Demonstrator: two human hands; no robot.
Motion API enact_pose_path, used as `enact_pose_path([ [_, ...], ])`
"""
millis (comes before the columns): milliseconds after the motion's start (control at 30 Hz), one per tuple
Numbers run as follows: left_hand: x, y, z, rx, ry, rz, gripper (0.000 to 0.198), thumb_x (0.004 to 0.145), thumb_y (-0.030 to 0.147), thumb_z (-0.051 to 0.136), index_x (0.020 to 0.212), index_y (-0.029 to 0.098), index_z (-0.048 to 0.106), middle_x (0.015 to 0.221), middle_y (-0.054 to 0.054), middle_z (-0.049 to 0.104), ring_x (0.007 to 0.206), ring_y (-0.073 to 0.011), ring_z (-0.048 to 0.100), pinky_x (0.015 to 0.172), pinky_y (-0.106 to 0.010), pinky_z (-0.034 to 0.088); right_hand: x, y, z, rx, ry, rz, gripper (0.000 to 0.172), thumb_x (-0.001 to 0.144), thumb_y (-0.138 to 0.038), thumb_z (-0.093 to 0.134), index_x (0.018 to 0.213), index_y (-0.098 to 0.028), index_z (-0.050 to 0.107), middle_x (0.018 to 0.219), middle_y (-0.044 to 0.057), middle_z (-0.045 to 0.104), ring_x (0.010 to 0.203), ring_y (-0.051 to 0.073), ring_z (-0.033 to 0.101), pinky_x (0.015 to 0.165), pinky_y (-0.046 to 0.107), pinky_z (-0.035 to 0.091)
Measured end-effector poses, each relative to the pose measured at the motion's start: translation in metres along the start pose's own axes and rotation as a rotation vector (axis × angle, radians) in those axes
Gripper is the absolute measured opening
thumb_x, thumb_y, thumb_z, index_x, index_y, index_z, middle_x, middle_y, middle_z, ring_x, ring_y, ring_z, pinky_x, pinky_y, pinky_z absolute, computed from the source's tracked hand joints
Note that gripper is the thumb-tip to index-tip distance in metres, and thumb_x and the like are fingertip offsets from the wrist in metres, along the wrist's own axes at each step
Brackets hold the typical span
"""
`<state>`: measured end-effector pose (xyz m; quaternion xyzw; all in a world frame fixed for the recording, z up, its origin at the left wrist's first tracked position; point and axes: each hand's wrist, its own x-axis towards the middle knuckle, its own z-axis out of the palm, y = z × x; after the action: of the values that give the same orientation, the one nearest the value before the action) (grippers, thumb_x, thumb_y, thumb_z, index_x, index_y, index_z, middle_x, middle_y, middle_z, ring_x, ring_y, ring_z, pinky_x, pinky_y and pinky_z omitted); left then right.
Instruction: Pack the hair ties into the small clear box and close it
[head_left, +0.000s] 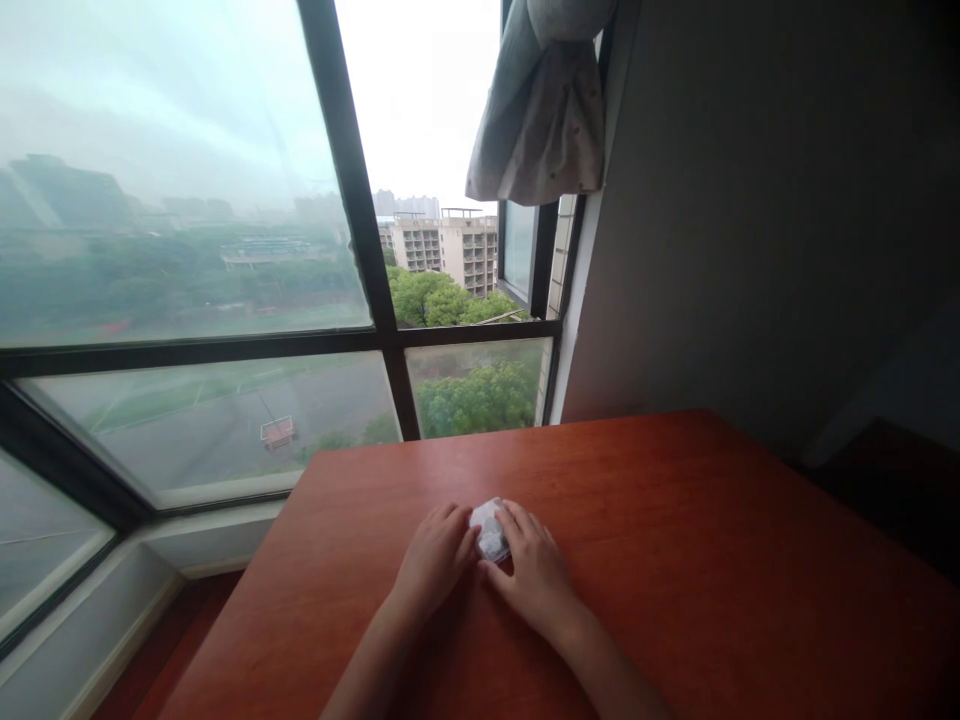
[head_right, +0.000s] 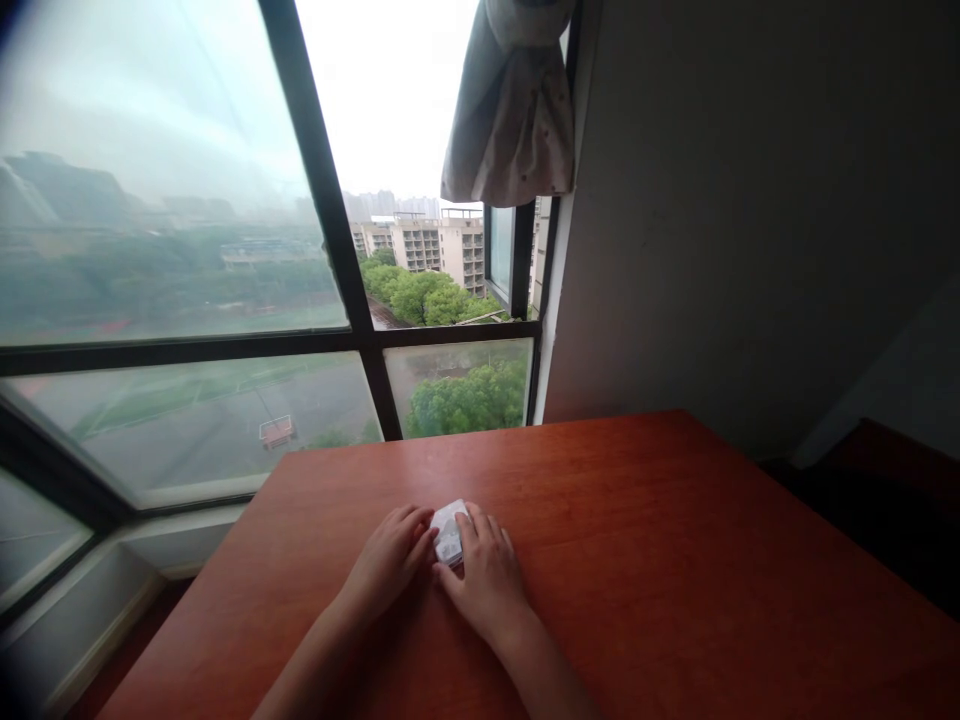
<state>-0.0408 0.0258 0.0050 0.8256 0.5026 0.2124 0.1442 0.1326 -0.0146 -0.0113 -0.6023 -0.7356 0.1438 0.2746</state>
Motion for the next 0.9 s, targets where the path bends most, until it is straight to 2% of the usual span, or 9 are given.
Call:
enact_pose_path([
  [167, 0.0, 0.0, 0.002, 0.032, -0.001, 0.003, 0.014, 0.09, 0.029, 0.05, 0.095, 0.02, 0.059, 0.096, -0.005, 0.062, 0.091, -0.0216, 0.056, 0.083, -0.033, 0.043, 0.002, 0.003, 0.002, 0.018, 0.003, 0.023, 0.058, 0.075, -0.032, 0.066, 0.13, -0.021, 0.055, 0.14, 0.008, 0.05, 0.124, 0.029, 0.048, 0.106, 0.04, 0.038],
  [433, -0.001, -0.001, 0.001, 0.002, -0.003, 0.013, 0.015, 0.091, 0.03, 0.048, 0.096, 0.02, 0.059, 0.097, -0.006, 0.062, 0.092, -0.0215, 0.056, 0.083, -0.033, 0.044, 0.001, 0.005, 0.008, 0.003, 0.039, -0.027, 0.057, 0.075, -0.03, 0.063, 0.13, -0.021, 0.055, 0.139, 0.008, 0.051, 0.121, 0.028, 0.05, 0.104, 0.039, 0.04],
  [567, -0.003, -0.005, 0.003, -0.007, -0.008, 0.015, 0.025, 0.09, 0.031, 0.051, 0.111, 0.021, 0.057, 0.106, -0.007, 0.062, 0.099, -0.0228, 0.055, 0.089, -0.035, 0.043, 0.006, 0.015, 0.007, -0.013, 0.119, -0.017, 0.054, 0.076, -0.027, 0.057, 0.129, -0.018, 0.055, 0.136, 0.009, 0.054, 0.119, 0.026, 0.051, 0.103, 0.035, 0.042],
  [667, -0.004, -0.006, 0.004, -0.008, -0.021, 0.01, 0.032, 0.088, 0.029, 0.053, 0.118, 0.021, 0.055, 0.113, -0.008, 0.06, 0.105, -0.0236, 0.053, 0.093, -0.036, 0.042, 0.012, 0.035, -0.005, -0.118, 0.236, 0.058, 0.058, 0.073, -0.023, 0.056, 0.131, -0.018, 0.052, 0.136, 0.009, 0.052, 0.117, 0.027, 0.051, 0.102, 0.036, 0.042],
  [767, -0.004, -0.004, 0.003, -0.007, -0.057, 0.009, 0.029, 0.086, 0.027, 0.054, 0.114, 0.022, 0.058, 0.113, -0.007, 0.059, 0.105, -0.0228, 0.054, 0.093, -0.034, 0.043, 0.017, 0.06, -0.022, -0.243, 0.37, 0.24, 0.058, 0.073, -0.022, 0.055, 0.131, -0.016, 0.051, 0.13, 0.012, 0.053, 0.114, 0.028, 0.053, 0.098, 0.037, 0.043],
  [900, -0.004, -0.001, 0.0, -0.003, -0.078, -0.002, 0.023, 0.084, 0.025, 0.054, 0.107, 0.023, 0.06, 0.11, -0.007, 0.058, 0.102, -0.0219, 0.054, 0.091, -0.033, 0.043, 0.018, 0.085, -0.035, -0.37, 0.404, 0.436, 0.057, 0.074, -0.025, 0.058, 0.13, -0.015, 0.051, 0.124, 0.015, 0.054, 0.11, 0.03, 0.054, 0.089, 0.037, 0.045],
])
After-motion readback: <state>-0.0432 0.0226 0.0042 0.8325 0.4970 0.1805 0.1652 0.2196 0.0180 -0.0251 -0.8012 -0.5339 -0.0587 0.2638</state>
